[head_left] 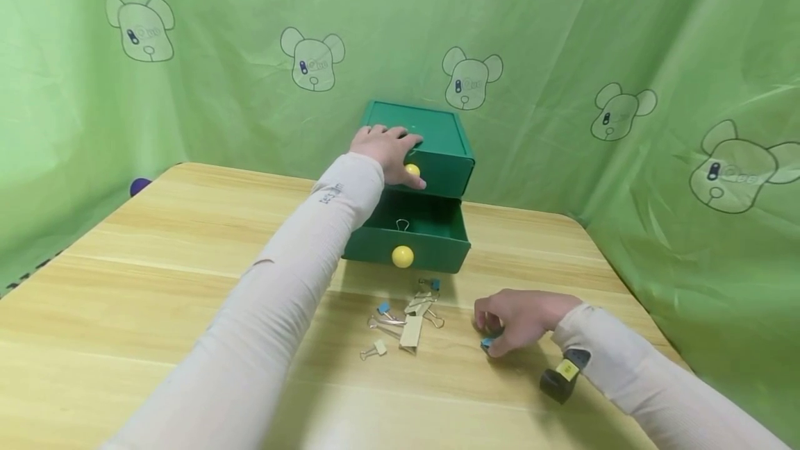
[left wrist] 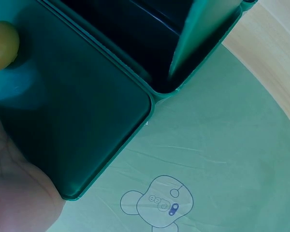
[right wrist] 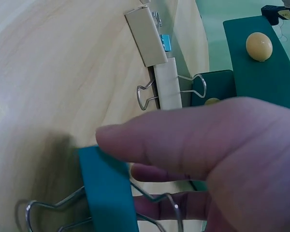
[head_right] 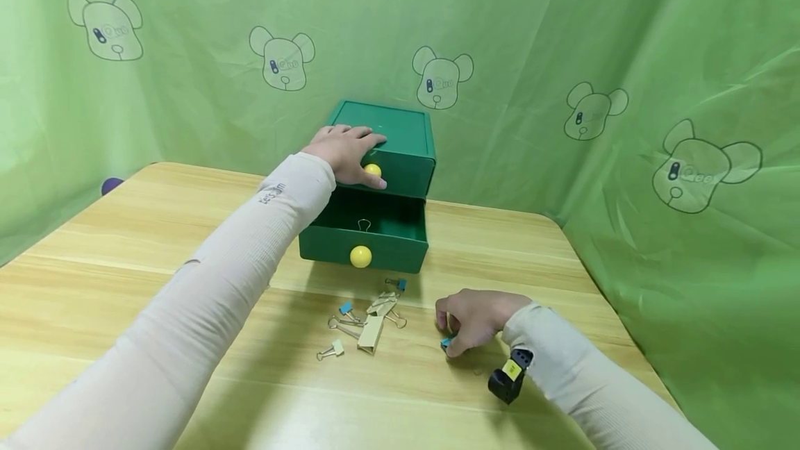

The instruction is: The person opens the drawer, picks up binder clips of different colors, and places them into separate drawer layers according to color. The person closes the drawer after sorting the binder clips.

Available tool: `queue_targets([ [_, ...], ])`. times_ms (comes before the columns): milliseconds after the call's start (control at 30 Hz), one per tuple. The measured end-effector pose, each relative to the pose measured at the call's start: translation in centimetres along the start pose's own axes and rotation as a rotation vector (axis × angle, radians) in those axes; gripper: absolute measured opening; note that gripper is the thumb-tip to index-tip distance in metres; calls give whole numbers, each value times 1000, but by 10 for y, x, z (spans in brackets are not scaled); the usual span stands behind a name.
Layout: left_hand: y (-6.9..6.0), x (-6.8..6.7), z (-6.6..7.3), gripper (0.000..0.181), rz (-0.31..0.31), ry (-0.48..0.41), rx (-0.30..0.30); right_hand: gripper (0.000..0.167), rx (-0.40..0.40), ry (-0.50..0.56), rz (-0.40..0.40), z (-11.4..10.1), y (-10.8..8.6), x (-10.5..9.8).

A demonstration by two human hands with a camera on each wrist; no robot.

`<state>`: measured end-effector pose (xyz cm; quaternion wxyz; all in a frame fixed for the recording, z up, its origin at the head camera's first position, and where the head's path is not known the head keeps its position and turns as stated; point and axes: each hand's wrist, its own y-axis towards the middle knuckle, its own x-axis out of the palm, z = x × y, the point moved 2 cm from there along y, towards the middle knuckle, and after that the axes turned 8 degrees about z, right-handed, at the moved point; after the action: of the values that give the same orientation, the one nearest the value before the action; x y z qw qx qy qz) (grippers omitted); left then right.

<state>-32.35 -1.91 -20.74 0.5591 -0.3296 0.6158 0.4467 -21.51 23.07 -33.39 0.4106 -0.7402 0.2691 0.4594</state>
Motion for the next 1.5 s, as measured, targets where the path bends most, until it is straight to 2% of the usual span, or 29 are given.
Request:
queue_targets([
  [233, 0, -1, 1, 89, 5, -8, 1, 35, 11, -17, 20, -3, -1, -5],
  [767, -4, -4, 0, 88, -3, -27, -2, 35, -36, -75, 49, -13, -1, -22],
  [1167, -5, -1, -2, 89, -3, -45, -15, 35, -48, -90, 67, -18, 0, -33],
  [1500, -2, -2, -3, 89, 3, -58, -11, 34, -102, -125, 100, -26, 3, -55],
])
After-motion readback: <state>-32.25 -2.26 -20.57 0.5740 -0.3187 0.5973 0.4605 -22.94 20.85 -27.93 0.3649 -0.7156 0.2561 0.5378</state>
